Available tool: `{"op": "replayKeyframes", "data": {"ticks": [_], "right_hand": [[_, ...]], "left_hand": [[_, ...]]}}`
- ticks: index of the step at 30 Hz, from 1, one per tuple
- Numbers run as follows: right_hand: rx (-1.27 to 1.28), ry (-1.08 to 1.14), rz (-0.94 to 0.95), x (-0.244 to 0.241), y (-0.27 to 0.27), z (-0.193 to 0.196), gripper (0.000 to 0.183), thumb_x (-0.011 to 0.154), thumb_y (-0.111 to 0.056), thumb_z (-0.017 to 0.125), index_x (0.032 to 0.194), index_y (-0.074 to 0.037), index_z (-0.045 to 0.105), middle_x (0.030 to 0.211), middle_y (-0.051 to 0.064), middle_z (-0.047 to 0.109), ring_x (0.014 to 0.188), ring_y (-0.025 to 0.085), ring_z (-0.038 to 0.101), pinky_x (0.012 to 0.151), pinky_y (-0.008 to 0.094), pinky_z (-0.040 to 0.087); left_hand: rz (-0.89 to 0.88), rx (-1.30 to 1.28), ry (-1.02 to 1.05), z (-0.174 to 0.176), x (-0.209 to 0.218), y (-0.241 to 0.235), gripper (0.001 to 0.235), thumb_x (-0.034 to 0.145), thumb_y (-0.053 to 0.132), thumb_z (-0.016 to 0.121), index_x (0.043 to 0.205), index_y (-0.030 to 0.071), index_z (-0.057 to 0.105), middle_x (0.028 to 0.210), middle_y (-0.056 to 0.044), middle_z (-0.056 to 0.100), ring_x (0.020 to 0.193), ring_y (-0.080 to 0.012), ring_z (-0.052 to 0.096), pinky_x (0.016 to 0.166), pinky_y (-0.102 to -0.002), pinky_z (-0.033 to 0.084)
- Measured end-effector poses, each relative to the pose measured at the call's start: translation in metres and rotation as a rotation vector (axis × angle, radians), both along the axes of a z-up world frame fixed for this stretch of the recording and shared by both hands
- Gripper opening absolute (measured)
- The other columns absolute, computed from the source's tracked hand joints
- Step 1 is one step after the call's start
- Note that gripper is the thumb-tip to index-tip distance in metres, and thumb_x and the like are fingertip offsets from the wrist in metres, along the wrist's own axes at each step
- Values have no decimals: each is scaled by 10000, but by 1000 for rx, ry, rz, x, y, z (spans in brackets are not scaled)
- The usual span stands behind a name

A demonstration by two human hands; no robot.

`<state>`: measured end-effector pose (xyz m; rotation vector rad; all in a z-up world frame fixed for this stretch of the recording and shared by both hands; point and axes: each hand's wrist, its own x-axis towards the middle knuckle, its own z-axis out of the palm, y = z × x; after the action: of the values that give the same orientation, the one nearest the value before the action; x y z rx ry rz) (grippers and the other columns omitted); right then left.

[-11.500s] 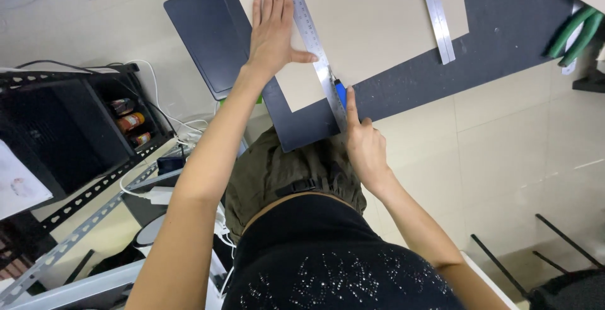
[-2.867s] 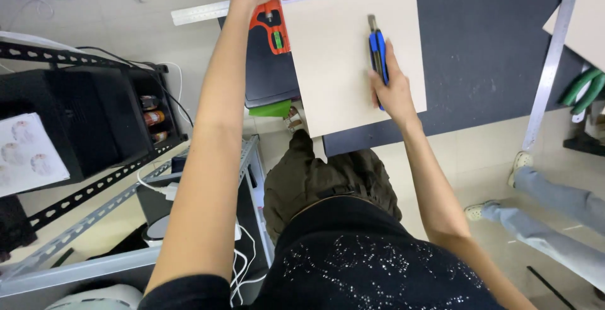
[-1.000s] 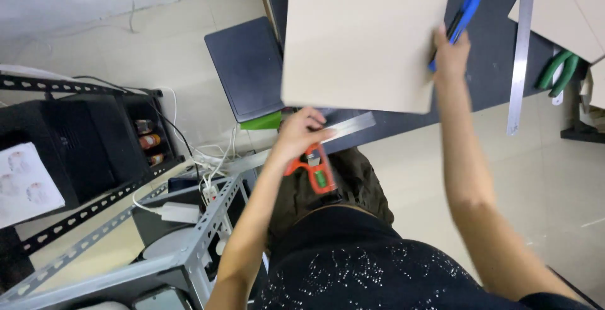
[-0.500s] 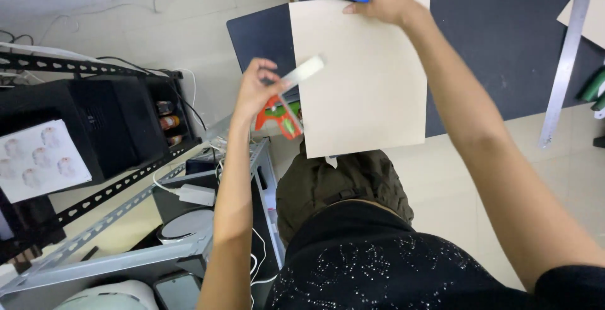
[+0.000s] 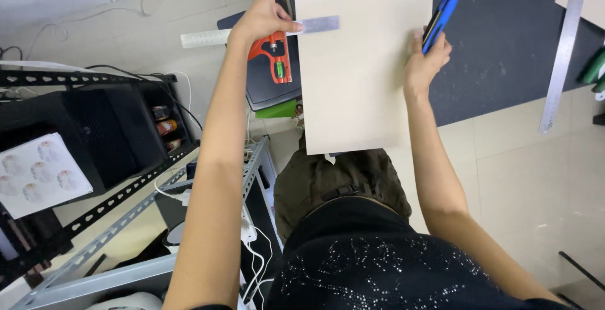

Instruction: Measuring and cutting cardboard sheets into smaller pieces using a ruler and a utility knife.

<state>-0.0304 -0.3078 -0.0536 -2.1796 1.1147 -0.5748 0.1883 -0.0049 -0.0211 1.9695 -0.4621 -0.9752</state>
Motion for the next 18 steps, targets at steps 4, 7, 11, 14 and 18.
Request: {"op": "replayKeyframes", "data": {"ticks": [4, 7, 11, 14, 18], "right_hand": [[201, -131, 134, 16, -14, 3, 251, 945, -305, 618, 1154, -178, 674, 1130, 93, 601, 1065, 270, 543, 964, 392, 422], [214, -237, 282, 27, -13, 10, 232, 965, -207, 633, 1169, -100, 654, 1079, 27, 681, 981, 171, 642, 882, 322, 494], [126, -123, 389, 31, -25, 9, 102, 963, -195, 694, 1038, -135, 660, 869, -33, 643, 773, 124, 582, 740, 297, 486], [-300, -71, 487, 24, -24, -17, 215, 936, -160, 752, 1063, -34, 632, 881, 131, 664, 761, 361, 614, 688, 457, 468], [5, -68, 668, 4, 51, 9, 613, 1052, -146, 626, 1542, -127, 258, 1138, 164, 743, 751, 287, 691, 697, 354, 513]], "left_hand": [[40, -6, 47, -15, -3, 2, 703, 793, 356, 862, 1266, 108, 406, 995, -26, 726, 822, -127, 697, 718, -268, 526], [101, -63, 130, -16, -5, 11, 628, 800, 268, 859, 1216, 123, 411, 1038, -32, 758, 851, -137, 733, 720, -267, 568], [231, -87, 74, -32, -10, 16, 638, 771, 236, 896, 1202, 116, 442, 966, -3, 786, 762, -115, 744, 662, -264, 564], [262, -10, -81, -48, -9, 15, 710, 738, 315, 932, 1242, 122, 470, 770, 48, 700, 668, -93, 635, 603, -275, 450], [274, 94, -113, -50, -5, 11, 793, 681, 373, 957, 1257, 103, 483, 792, 37, 668, 716, -115, 646, 614, -300, 473]]}}
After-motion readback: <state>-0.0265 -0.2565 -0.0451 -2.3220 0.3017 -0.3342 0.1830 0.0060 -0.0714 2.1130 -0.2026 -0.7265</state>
